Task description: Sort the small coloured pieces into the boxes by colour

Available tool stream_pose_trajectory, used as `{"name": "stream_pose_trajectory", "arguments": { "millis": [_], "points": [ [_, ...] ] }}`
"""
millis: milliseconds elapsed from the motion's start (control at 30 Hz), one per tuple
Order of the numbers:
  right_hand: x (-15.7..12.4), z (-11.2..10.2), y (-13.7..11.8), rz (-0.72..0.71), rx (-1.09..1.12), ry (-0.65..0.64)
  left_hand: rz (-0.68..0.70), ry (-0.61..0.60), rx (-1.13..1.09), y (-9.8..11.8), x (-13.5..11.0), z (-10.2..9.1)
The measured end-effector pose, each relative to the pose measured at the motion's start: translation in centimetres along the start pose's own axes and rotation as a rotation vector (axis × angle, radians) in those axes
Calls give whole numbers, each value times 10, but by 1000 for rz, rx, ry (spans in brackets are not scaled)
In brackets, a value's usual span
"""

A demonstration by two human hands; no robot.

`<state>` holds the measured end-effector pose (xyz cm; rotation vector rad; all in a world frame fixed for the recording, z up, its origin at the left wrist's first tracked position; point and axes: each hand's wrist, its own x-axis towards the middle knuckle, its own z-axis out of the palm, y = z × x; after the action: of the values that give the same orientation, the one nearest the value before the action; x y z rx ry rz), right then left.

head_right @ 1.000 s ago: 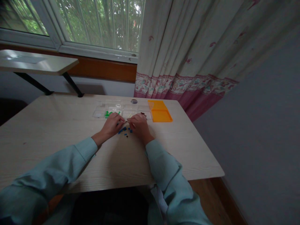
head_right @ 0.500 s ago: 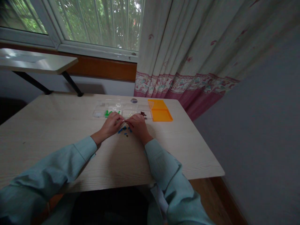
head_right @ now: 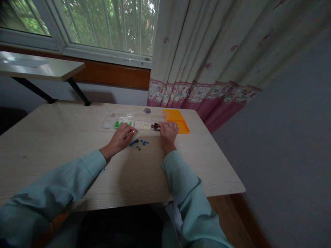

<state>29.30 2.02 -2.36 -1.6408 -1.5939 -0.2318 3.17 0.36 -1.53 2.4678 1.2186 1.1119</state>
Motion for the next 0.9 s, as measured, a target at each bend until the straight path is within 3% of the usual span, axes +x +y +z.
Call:
{"name": "stream_pose_trajectory", "arguments": {
  "millis": [233, 433, 567, 900],
  "points": [
    [-2, 0, -6, -23, -9, -26, 51, -56, -11, 2, -6, -4],
    [-3, 0, -8, -6, 31, -48, 112, -174, -1, 2, -8, -3],
    [-4, 1, -10, -12, 38, -37, 139, -169, 9, 4, -10, -6],
    [-4, 1, -14, -8, 67, -57, 106, -243, 82, 6, -12, -10]
  ]
}}
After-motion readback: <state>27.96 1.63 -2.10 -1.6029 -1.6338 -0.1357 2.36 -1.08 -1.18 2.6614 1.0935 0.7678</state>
